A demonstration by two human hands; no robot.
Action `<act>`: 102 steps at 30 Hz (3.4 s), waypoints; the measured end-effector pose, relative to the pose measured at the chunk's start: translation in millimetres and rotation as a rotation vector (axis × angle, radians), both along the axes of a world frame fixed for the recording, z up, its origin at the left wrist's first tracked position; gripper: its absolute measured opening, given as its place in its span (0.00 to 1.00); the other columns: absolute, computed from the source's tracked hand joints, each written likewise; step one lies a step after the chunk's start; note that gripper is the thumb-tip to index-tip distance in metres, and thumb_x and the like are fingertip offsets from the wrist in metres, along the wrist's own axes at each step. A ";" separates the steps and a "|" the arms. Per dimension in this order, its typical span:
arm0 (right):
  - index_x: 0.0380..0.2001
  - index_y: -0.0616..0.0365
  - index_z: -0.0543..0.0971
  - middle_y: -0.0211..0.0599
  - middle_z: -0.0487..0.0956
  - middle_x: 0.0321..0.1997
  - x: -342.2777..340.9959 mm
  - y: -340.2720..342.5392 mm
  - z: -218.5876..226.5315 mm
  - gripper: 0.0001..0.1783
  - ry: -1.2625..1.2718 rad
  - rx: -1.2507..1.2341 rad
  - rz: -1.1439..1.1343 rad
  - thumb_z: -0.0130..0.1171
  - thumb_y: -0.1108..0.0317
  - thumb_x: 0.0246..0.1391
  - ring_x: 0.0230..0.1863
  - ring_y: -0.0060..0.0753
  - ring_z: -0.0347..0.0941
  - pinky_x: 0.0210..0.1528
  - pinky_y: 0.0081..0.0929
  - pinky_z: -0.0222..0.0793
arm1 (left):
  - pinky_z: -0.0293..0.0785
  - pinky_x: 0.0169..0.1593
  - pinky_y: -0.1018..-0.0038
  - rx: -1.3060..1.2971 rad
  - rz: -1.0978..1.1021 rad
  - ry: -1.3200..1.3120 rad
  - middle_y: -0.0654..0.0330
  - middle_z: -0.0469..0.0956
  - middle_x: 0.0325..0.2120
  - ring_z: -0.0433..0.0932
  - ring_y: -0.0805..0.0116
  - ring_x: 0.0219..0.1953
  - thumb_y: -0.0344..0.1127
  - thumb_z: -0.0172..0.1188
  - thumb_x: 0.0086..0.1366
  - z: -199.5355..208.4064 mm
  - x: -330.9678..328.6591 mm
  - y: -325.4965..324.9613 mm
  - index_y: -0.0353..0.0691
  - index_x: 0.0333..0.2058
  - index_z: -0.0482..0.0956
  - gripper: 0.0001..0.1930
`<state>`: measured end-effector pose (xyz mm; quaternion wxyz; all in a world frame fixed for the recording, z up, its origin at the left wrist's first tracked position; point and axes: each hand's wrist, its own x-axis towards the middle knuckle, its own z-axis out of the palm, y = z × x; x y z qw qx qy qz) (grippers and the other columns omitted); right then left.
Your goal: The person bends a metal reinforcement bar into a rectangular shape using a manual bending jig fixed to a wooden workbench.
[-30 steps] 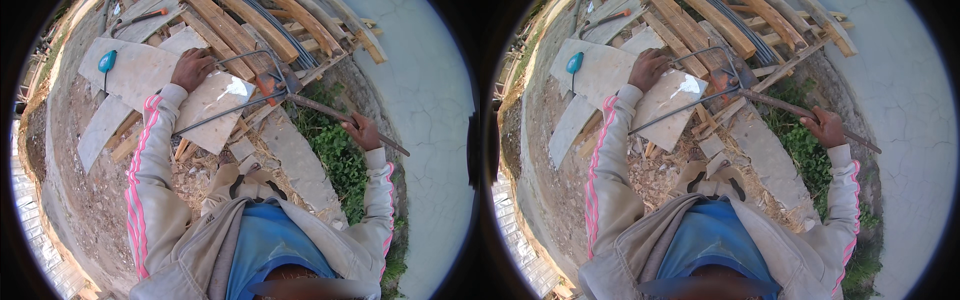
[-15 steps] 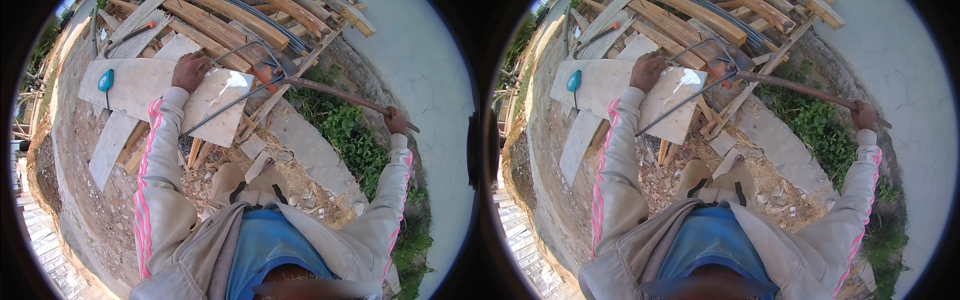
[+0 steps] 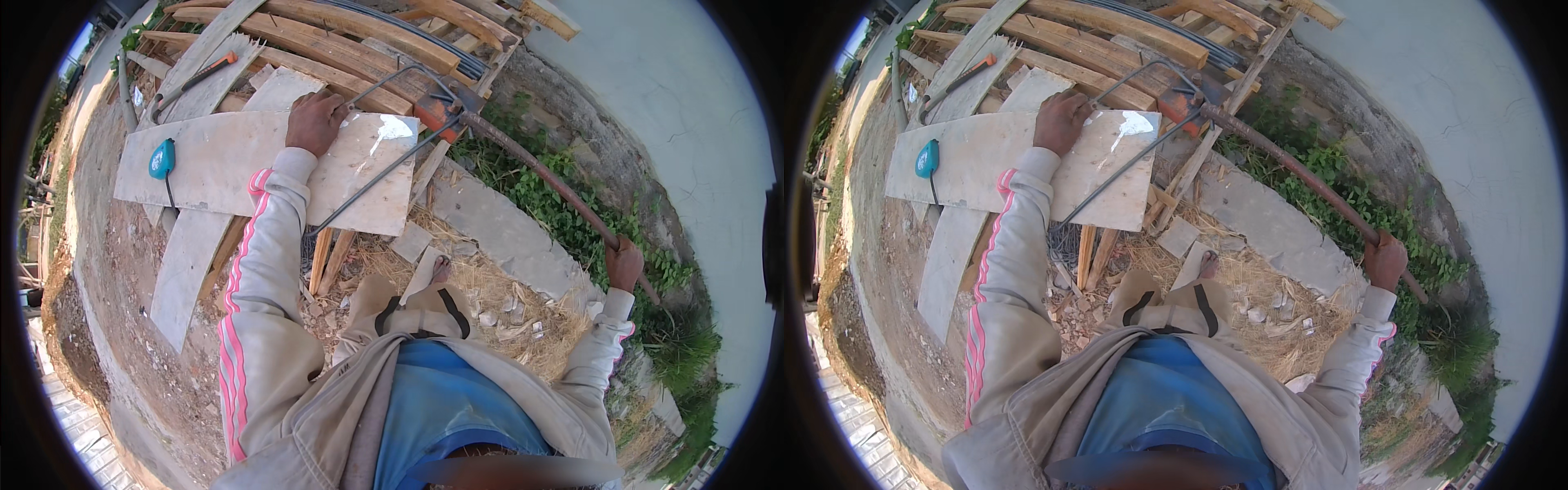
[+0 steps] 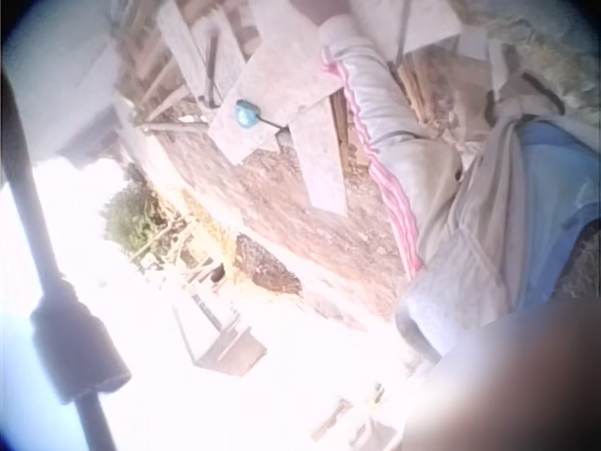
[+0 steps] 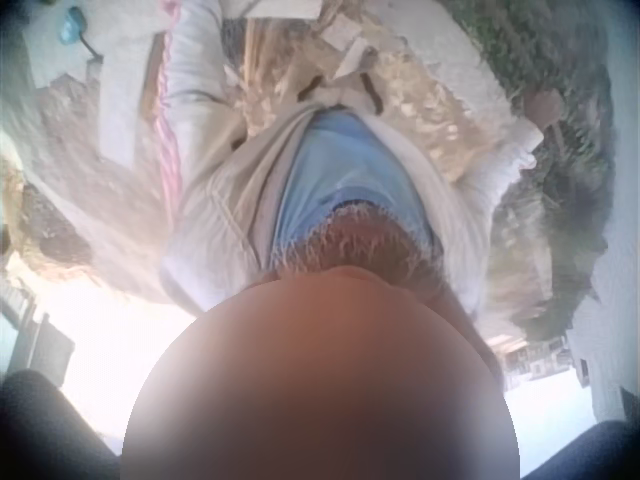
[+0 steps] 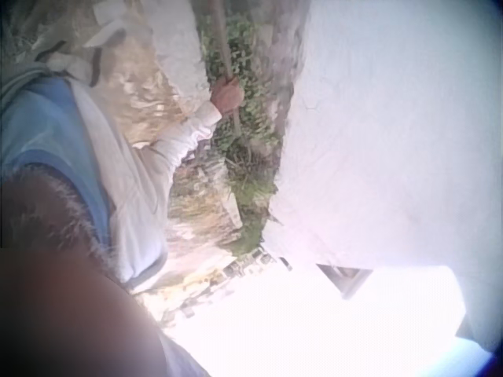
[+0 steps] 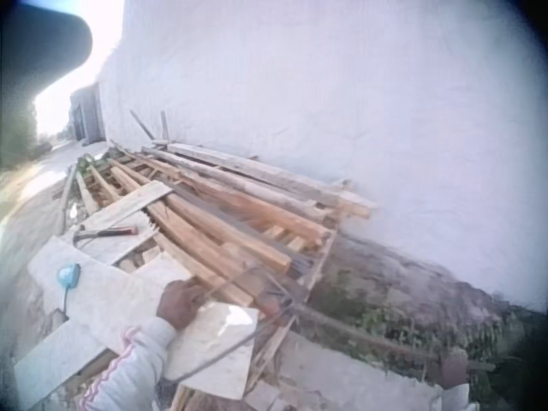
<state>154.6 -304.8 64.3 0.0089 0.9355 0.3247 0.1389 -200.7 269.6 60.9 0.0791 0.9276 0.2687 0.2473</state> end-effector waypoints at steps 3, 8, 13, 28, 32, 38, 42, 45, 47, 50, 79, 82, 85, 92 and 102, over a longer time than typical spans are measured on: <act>0.31 0.55 0.84 0.51 0.82 0.29 7.3 4.6 -5.1 0.13 -0.046 0.029 0.002 0.67 0.57 0.51 0.34 0.60 0.79 0.38 0.52 0.74 | 0.69 0.56 0.57 0.000 -0.013 0.013 0.57 0.83 0.40 0.79 0.52 0.46 0.44 0.61 0.66 -1.6 1.2 2.9 0.46 0.41 0.86 0.12; 0.29 0.55 0.85 0.51 0.83 0.30 -36.5 -3.1 -2.5 0.14 -0.063 0.021 -0.123 0.66 0.54 0.51 0.35 0.58 0.80 0.39 0.52 0.74 | 0.68 0.58 0.56 -0.029 -0.004 0.035 0.57 0.83 0.41 0.80 0.54 0.48 0.47 0.60 0.66 -3.6 6.3 8.7 0.47 0.40 0.86 0.13; 0.30 0.53 0.84 0.50 0.83 0.29 -191.7 7.0 8.6 0.19 -0.085 0.041 -0.334 0.64 0.48 0.54 0.33 0.60 0.80 0.37 0.53 0.75 | 0.67 0.60 0.54 -0.060 0.014 0.036 0.56 0.83 0.42 0.80 0.54 0.49 0.48 0.59 0.66 -7.5 9.3 9.8 0.48 0.41 0.87 0.14; 0.29 0.56 0.72 0.36 0.72 0.16 -269.2 -55.3 63.7 0.31 0.959 0.459 -0.160 0.54 0.35 0.64 0.16 0.31 0.72 0.21 0.34 0.69 | 0.67 0.58 0.52 -0.066 0.025 0.098 0.57 0.83 0.44 0.80 0.55 0.51 0.52 0.57 0.68 -4.0 12.4 13.2 0.50 0.42 0.88 0.17; 0.23 0.52 0.70 0.25 0.68 0.14 -280.6 -124.2 67.2 0.32 1.135 0.468 -0.407 0.53 0.33 0.64 0.14 0.19 0.66 0.17 0.26 0.62 | 0.69 0.57 0.52 -0.042 0.019 0.058 0.56 0.84 0.42 0.81 0.53 0.47 0.52 0.57 0.68 -6.6 14.4 17.2 0.49 0.41 0.88 0.17; 0.17 0.51 0.68 0.23 0.66 0.14 -291.9 -149.6 55.2 0.35 0.955 0.356 -0.416 0.52 0.32 0.63 0.15 0.19 0.58 0.19 0.26 0.53 | 0.70 0.55 0.53 -0.084 0.027 0.092 0.53 0.85 0.40 0.83 0.52 0.45 0.52 0.58 0.67 -2.9 14.2 16.0 0.48 0.40 0.88 0.18; 0.18 0.58 0.71 0.30 0.64 0.14 -345.4 -127.5 58.7 0.37 0.562 0.297 -0.425 0.54 0.33 0.62 0.19 0.27 0.59 0.23 0.33 0.57 | 0.70 0.55 0.54 -0.087 0.035 0.081 0.52 0.86 0.37 0.84 0.51 0.43 0.53 0.58 0.66 -0.5 14.0 14.8 0.48 0.38 0.89 0.18; 0.21 0.62 0.75 0.41 0.68 0.15 -401.7 -92.0 74.2 0.37 0.491 0.282 -0.536 0.54 0.34 0.63 0.18 0.41 0.66 0.25 0.40 0.61 | 0.70 0.55 0.54 -0.104 0.046 0.083 0.52 0.86 0.35 0.84 0.50 0.40 0.54 0.58 0.65 -1.7 17.6 16.8 0.49 0.37 0.89 0.18; 0.22 0.61 0.77 0.47 0.71 0.17 -458.7 -54.8 74.7 0.36 0.353 0.311 -0.525 0.53 0.35 0.63 0.21 0.50 0.70 0.27 0.44 0.63 | 0.70 0.55 0.54 -0.126 0.038 0.075 0.52 0.86 0.35 0.84 0.50 0.40 0.54 0.59 0.65 -4.8 20.1 18.4 0.49 0.38 0.89 0.17; 0.24 0.61 0.79 0.53 0.76 0.20 -543.4 6.6 57.6 0.35 0.248 0.277 -0.645 0.51 0.35 0.65 0.26 0.61 0.75 0.29 0.51 0.65 | 0.70 0.56 0.54 -0.156 0.014 0.023 0.51 0.85 0.39 0.83 0.50 0.44 0.53 0.61 0.64 -8.5 18.0 18.8 0.49 0.41 0.88 0.17; 0.31 0.52 0.72 0.22 0.63 0.11 -519.0 -9.6 174.2 0.23 1.403 0.852 -0.585 0.54 0.44 0.68 0.06 0.16 0.53 0.08 0.22 0.50 | 0.64 0.55 0.55 0.070 -1.375 0.097 0.59 0.78 0.31 0.78 0.55 0.46 0.61 0.64 0.59 73.7 -16.6 -269.3 0.50 0.35 0.83 0.20; 0.29 0.51 0.70 0.20 0.60 0.13 -559.0 11.9 153.7 0.22 1.358 0.928 -0.605 0.54 0.46 0.69 0.07 0.14 0.50 0.08 0.21 0.49 | 0.64 0.56 0.55 0.120 -1.437 0.045 0.58 0.79 0.31 0.79 0.54 0.45 0.60 0.64 0.59 63.5 -27.7 -250.8 0.52 0.37 0.84 0.20; 0.31 0.50 0.69 0.20 0.61 0.14 -588.1 40.2 144.9 0.20 1.323 0.970 -0.696 0.53 0.47 0.70 0.08 0.14 0.52 0.09 0.21 0.49 | 0.64 0.58 0.55 0.143 -1.485 0.087 0.58 0.81 0.33 0.79 0.53 0.45 0.60 0.65 0.57 60.7 -36.5 -234.6 0.54 0.39 0.86 0.20; 0.31 0.49 0.69 0.19 0.61 0.15 -633.9 91.3 124.6 0.20 1.305 1.038 -0.649 0.51 0.47 0.71 0.11 0.14 0.51 0.12 0.19 0.50 | 0.61 0.64 0.54 0.169 -1.591 -0.005 0.57 0.77 0.37 0.75 0.54 0.50 0.60 0.61 0.64 48.9 -63.9 -198.2 0.48 0.44 0.81 0.23; 0.30 0.48 0.67 0.18 0.60 0.15 -586.9 37.4 125.6 0.21 1.339 0.937 -0.590 0.49 0.45 0.71 0.11 0.13 0.49 0.12 0.20 0.44 | 0.53 0.69 0.40 0.215 -0.297 0.070 0.52 0.70 0.61 0.64 0.50 0.67 0.50 0.62 0.64 21.2 -35.3 -26.6 0.44 0.59 0.73 0.28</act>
